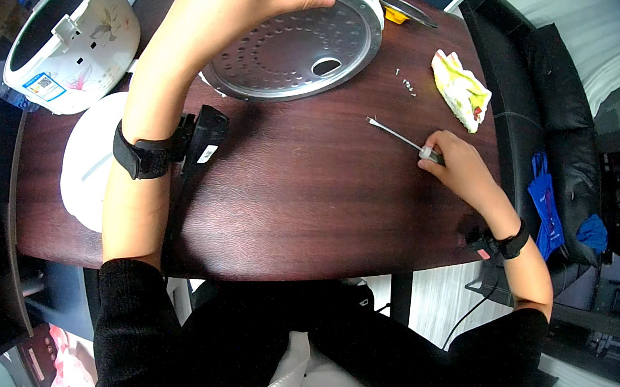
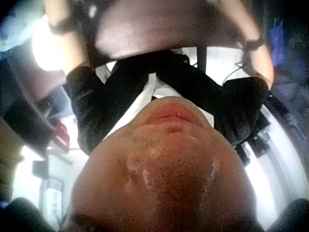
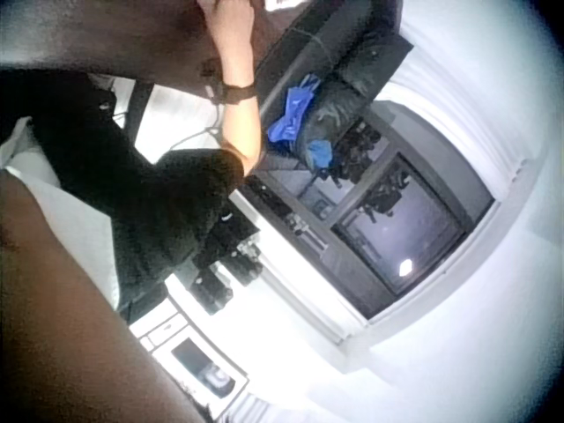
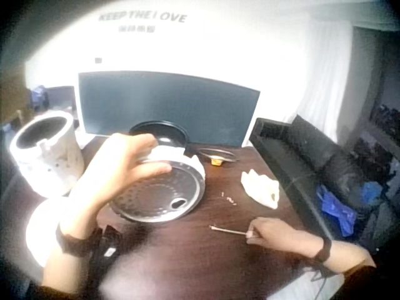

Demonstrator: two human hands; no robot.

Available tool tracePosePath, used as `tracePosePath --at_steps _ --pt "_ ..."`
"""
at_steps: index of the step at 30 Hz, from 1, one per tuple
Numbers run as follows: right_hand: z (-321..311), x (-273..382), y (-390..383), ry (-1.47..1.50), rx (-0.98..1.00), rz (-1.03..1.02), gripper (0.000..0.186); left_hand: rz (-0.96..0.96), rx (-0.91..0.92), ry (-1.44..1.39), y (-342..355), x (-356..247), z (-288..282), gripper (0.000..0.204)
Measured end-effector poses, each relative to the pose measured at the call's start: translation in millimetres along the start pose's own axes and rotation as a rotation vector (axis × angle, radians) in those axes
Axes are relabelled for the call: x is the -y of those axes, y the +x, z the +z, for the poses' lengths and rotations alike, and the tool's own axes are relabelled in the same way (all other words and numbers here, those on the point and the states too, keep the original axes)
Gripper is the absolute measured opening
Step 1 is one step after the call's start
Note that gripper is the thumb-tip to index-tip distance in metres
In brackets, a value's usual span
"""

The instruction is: The person uses a screwdriver to remove screws from a perforated metal lid, then wipes the surface with a cloth. The person continues to remove additional screws and wipe the lid repeatedly.

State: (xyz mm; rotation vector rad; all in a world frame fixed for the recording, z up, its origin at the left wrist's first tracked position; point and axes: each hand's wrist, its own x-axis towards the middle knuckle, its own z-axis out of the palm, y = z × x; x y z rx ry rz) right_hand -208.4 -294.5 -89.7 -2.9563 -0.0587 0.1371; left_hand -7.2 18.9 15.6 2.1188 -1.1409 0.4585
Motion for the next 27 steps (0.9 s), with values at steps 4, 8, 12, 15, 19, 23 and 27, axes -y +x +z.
tracePosePath --at_steps 4,8,12,15,19,23,27 --pt "-20 2 34 0.068 0.165 -0.014 0.027 0.059 -0.038 -0.024 -2 0 1 0.033" --pt "-24 -21 71 -0.007 0.102 -0.028 0.022 0.064 0.012 -0.058 1 -2 2 0.031" --pt "-13 -37 91 -0.114 0.038 -0.051 0.020 0.060 0.013 -0.038 1 1 2 0.030" --pt "-10 -39 98 -0.084 0.030 -0.072 0.018 0.080 -0.002 -0.103 0 4 2 0.029" --pt "-2 -44 102 -0.098 -0.018 -0.100 0.015 0.110 0.017 0.019 2 4 4 0.030" --pt "-3 -39 102 -0.199 -0.042 -0.120 0.015 0.117 -0.023 -0.075 0 13 15 0.040" --pt "-27 -28 96 -0.170 -0.110 -0.171 0.016 0.212 -0.129 -0.035 1 26 26 0.037"
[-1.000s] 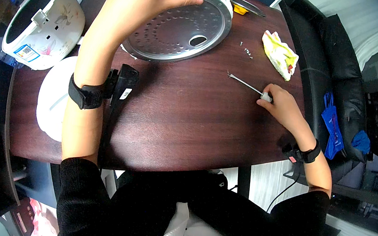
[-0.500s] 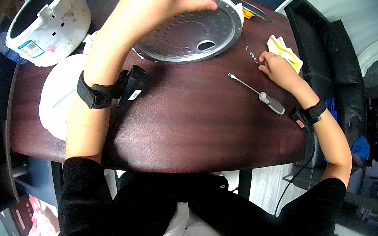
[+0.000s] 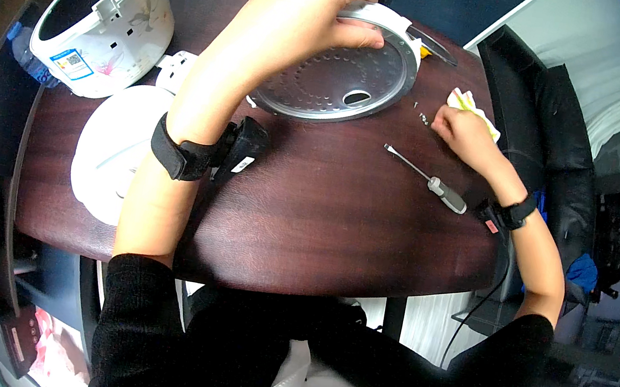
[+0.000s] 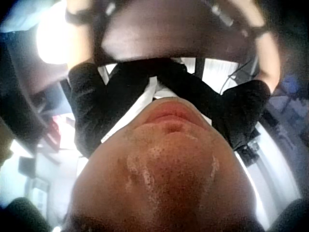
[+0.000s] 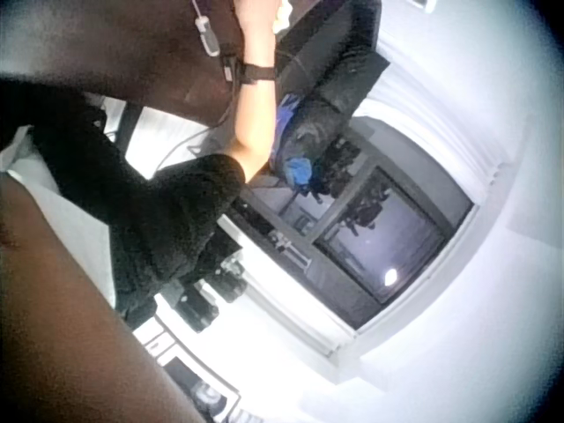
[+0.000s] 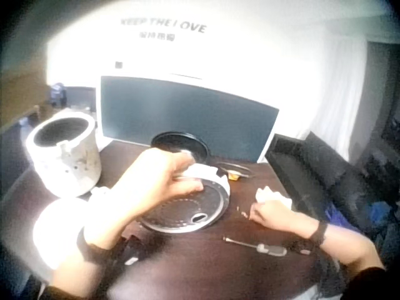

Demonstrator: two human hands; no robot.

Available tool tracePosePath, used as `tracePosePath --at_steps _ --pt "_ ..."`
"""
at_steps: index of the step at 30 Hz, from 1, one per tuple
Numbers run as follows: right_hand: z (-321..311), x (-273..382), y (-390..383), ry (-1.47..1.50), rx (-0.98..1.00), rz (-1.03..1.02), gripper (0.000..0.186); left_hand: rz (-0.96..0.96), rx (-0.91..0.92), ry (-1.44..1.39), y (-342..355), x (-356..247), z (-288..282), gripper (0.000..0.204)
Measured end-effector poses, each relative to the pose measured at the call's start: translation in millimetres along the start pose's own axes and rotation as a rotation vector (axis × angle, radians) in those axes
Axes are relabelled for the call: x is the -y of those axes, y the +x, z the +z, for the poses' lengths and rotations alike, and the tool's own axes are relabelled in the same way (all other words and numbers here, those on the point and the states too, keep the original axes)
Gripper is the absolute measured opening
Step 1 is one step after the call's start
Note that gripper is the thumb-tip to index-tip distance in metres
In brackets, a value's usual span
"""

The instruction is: The person uses a screwdriver to remove screws from a perforated metal lid, then wipes the surface with a cloth. The person continues to remove additional screws and wipe the lid repeatedly.

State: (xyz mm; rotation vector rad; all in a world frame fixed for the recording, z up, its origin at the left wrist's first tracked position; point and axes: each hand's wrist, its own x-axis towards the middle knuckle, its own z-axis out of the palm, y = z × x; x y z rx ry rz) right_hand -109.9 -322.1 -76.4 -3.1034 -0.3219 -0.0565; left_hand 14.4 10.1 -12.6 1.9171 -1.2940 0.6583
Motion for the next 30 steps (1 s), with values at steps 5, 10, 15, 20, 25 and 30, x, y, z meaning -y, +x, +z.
tracePosePath --at_steps 5,10,15,20,25,30 --pt "-63 84 18 0.257 -0.362 -0.090 0.016 -0.004 0.008 0.060 -1 1 1 0.034" --pt "-70 145 45 0.486 -0.616 -0.193 0.011 -0.040 0.060 0.077 1 -5 -4 0.032" --pt "-62 155 65 0.537 -0.724 -0.192 0.012 -0.059 0.043 0.084 1 -8 -4 0.027" --pt "-59 156 68 0.492 -0.781 -0.200 0.013 -0.047 0.037 0.105 1 -12 -3 0.026" --pt "-60 156 66 0.564 -0.759 -0.138 0.012 -0.069 0.043 0.126 2 -16 -3 0.025" --pt "-55 162 67 0.593 -0.823 -0.052 0.012 -0.099 0.027 0.142 3 -20 -2 0.026"
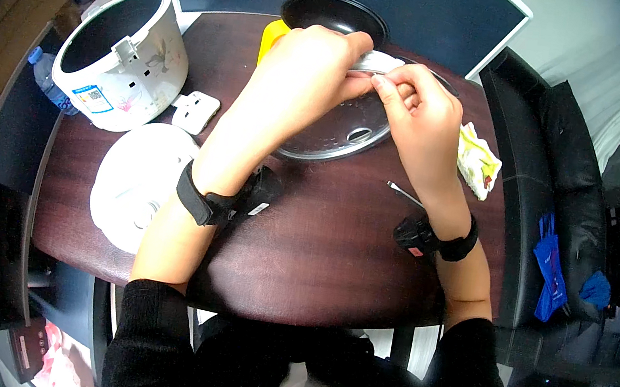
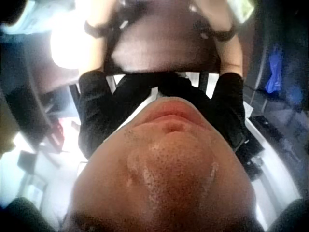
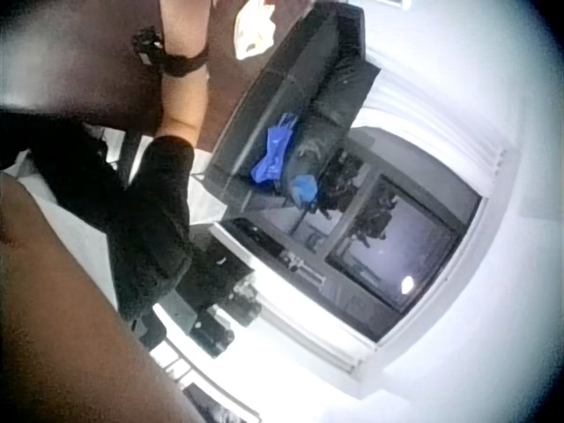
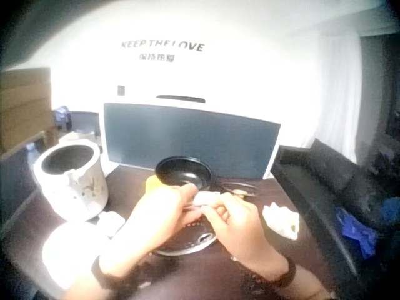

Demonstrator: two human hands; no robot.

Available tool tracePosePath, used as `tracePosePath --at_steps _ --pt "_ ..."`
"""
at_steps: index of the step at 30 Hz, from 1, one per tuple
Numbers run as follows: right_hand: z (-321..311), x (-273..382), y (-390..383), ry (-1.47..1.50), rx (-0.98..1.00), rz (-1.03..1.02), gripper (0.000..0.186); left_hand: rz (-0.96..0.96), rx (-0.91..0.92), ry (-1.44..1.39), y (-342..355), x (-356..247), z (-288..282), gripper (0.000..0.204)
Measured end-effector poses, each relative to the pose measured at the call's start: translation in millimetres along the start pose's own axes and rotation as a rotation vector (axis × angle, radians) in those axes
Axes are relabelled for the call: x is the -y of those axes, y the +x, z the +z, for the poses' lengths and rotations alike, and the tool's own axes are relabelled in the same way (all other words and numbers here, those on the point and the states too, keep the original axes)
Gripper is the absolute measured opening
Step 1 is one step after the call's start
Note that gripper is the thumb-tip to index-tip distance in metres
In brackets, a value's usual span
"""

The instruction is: The person uses a screwdriver to remove screws from a perforated metal lid, then wipes the surface with a cloth. The person continues to remove additional screws and wipe the lid repeatedly.

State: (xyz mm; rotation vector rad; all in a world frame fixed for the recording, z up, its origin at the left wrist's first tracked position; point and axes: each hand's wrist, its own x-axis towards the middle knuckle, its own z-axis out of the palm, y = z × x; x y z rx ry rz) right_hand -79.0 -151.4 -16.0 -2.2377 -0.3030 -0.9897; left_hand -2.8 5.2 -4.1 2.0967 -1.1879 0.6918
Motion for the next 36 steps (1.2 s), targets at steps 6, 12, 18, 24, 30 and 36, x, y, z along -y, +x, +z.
tracePosePath --at_steps 6,12,18,24,30,36 --pt "8 1 -8 -0.004 -0.090 0.071 0.011 -0.021 -0.009 0.124 -3 -12 4 0.022" --pt "12 -2 -11 -0.056 -0.132 0.024 0.009 -0.127 -0.028 0.140 -3 -24 5 0.024" --pt "7 2 -14 -0.083 -0.103 0.042 0.011 -0.092 -0.073 0.194 -7 -31 9 0.023" --pt "9 -1 -12 -0.065 -0.091 0.018 0.009 -0.154 -0.039 0.261 -8 -36 11 0.023" --pt "10 -4 -12 -0.085 -0.072 -0.015 0.009 -0.134 0.033 0.284 -8 -36 10 0.023" --pt "12 -6 -11 -0.043 -0.064 -0.003 0.011 -0.125 0.076 0.245 -8 -36 5 0.022"
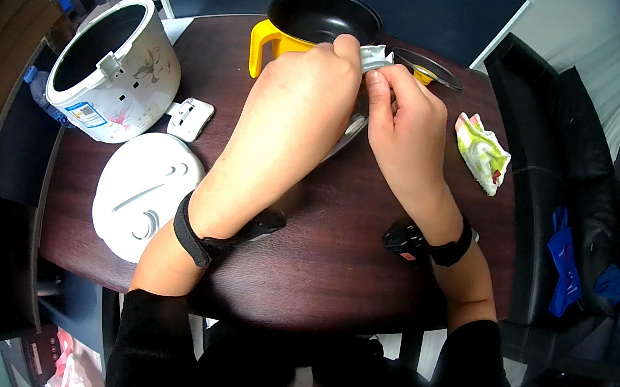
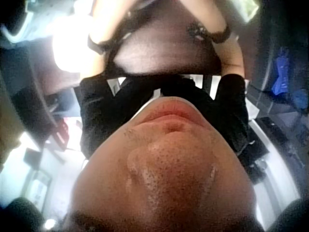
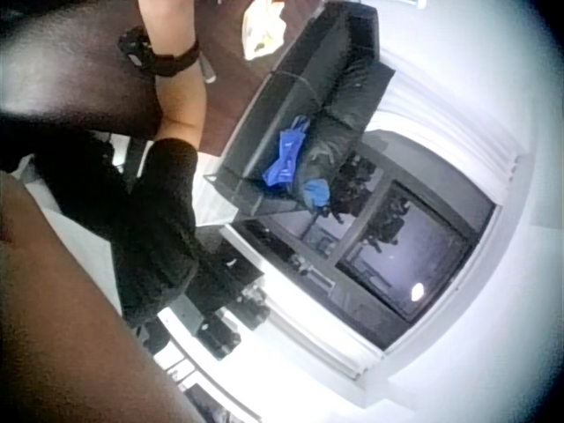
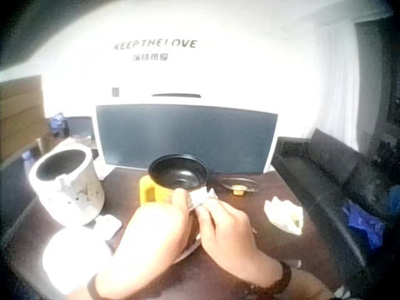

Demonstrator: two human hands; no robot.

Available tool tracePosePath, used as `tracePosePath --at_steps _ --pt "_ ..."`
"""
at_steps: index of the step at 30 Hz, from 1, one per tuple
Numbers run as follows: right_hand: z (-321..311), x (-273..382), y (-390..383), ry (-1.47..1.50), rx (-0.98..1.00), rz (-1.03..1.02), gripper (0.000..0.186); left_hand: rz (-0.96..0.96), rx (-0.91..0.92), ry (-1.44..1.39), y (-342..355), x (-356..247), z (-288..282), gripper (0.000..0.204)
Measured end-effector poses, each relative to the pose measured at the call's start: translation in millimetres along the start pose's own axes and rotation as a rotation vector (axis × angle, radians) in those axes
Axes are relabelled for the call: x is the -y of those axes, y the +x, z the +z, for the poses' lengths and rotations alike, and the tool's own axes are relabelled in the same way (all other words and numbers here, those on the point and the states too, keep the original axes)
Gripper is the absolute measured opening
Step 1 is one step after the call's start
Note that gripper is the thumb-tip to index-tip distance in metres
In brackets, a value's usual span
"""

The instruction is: The person uses a screwdriver to remove screws from a perforated metal lid, then wipes the surface with a cloth. The person continues to remove additional screws and wipe the lid repeatedly.

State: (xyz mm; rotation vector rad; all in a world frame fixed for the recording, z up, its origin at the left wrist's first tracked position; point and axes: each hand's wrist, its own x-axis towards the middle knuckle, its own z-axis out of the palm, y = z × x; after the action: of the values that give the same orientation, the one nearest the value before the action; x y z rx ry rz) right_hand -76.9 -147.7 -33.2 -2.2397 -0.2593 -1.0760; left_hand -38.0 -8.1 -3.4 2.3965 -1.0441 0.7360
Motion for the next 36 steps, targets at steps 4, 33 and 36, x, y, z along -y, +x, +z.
tracePosePath --at_steps 4,33,36 --pt "-2.4 1.5 1.2 0.020 0.005 0.016 0.012 0.003 -0.007 -0.003 -1.1 -1.1 0.6 0.023" --pt "-6.8 0.4 -0.6 -0.129 0.049 -0.060 0.010 -0.005 -0.094 -0.037 -0.2 -0.8 4.2 0.020" --pt "-7.6 0.7 -0.1 -0.158 0.045 -0.087 0.011 0.007 -0.104 -0.033 -0.9 -1.7 5.4 0.020"
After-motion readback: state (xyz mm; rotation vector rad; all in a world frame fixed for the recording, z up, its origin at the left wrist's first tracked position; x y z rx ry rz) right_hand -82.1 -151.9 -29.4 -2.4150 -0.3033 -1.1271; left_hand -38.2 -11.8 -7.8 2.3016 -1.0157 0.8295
